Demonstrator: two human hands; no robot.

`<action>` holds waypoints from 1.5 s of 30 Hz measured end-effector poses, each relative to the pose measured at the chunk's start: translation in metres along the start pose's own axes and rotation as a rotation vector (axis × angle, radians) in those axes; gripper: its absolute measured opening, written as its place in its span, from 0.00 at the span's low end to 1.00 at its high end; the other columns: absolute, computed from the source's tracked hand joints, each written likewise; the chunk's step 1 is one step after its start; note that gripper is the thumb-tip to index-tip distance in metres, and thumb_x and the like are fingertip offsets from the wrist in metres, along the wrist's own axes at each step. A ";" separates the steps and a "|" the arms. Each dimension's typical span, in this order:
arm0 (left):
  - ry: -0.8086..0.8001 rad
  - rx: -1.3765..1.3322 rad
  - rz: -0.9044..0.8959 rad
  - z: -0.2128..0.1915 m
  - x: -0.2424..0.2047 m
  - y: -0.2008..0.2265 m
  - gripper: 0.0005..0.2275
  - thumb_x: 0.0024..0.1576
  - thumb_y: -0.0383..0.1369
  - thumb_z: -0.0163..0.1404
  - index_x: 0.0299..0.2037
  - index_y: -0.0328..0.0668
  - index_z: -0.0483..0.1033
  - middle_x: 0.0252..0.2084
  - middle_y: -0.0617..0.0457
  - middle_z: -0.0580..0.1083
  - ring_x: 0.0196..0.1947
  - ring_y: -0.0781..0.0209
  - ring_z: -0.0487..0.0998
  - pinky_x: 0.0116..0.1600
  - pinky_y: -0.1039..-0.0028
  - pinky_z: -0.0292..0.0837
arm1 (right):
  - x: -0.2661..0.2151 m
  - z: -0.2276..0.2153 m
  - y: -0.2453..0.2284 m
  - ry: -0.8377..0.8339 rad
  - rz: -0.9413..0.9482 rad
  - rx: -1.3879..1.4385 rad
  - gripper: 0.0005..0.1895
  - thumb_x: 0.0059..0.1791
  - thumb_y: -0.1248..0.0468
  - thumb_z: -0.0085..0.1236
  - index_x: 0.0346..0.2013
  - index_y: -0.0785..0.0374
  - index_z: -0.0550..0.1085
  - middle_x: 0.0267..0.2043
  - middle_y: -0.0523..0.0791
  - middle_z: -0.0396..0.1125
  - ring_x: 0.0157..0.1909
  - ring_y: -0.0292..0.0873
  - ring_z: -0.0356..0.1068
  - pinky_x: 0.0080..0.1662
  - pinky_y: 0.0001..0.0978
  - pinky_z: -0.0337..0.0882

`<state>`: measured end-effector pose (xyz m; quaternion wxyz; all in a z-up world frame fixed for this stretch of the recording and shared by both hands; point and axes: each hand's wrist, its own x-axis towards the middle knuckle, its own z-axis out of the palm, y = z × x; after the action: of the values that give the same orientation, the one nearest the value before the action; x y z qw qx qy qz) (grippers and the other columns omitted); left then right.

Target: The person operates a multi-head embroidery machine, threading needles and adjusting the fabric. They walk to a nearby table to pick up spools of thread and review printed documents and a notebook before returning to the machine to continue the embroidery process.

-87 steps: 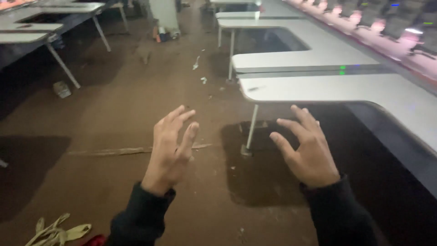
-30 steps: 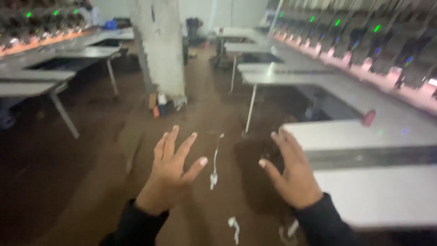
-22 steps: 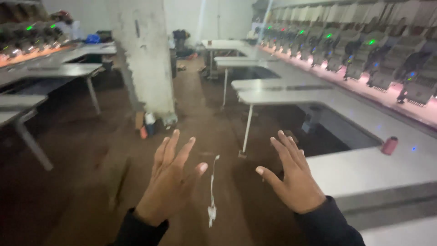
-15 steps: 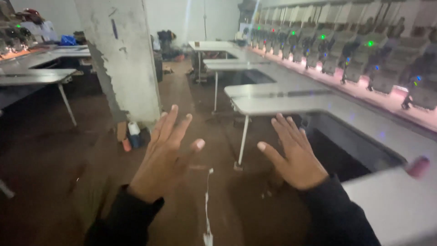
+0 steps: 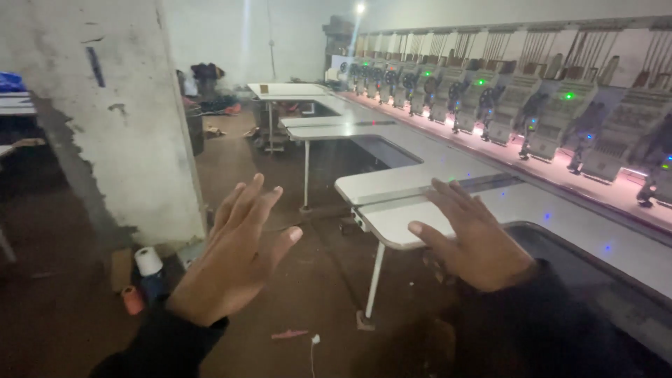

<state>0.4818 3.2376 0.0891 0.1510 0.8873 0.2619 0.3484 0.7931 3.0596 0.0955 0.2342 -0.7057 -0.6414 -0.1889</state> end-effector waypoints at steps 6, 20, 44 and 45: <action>-0.129 -0.070 -0.033 0.009 0.131 -0.126 0.32 0.61 0.54 0.41 0.73 0.49 0.55 0.80 0.48 0.42 0.80 0.46 0.33 0.74 0.54 0.34 | 0.121 0.091 0.030 0.044 0.078 -0.053 0.38 0.49 0.45 0.57 0.68 0.62 0.64 0.75 0.56 0.52 0.78 0.57 0.46 0.72 0.50 0.46; 0.087 0.021 0.285 0.124 0.432 -0.377 0.29 0.62 0.48 0.45 0.69 0.37 0.59 0.72 0.31 0.57 0.73 0.32 0.52 0.72 0.48 0.40 | 0.422 0.308 0.158 0.273 -0.294 -0.095 0.34 0.48 0.51 0.64 0.61 0.69 0.67 0.65 0.60 0.64 0.69 0.61 0.61 0.69 0.52 0.60; -0.052 -0.148 0.301 0.253 0.952 -0.785 0.24 0.64 0.43 0.43 0.67 0.36 0.63 0.71 0.37 0.61 0.73 0.39 0.51 0.71 0.53 0.45 | 0.944 0.648 0.342 -0.075 0.235 -0.057 0.33 0.50 0.41 0.53 0.65 0.54 0.67 0.74 0.51 0.56 0.77 0.55 0.48 0.72 0.50 0.46; -0.059 -0.150 0.305 0.258 0.970 -0.800 0.24 0.64 0.43 0.43 0.67 0.36 0.63 0.71 0.37 0.61 0.73 0.39 0.51 0.71 0.53 0.45 | 0.962 0.662 0.348 -0.075 0.243 -0.056 0.33 0.50 0.41 0.53 0.65 0.54 0.67 0.74 0.51 0.56 0.77 0.55 0.48 0.72 0.50 0.46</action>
<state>0.9755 4.4222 0.0674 0.1697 0.9129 0.0931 0.3594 1.2180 4.2011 0.0679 0.2114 -0.7911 -0.5538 -0.1505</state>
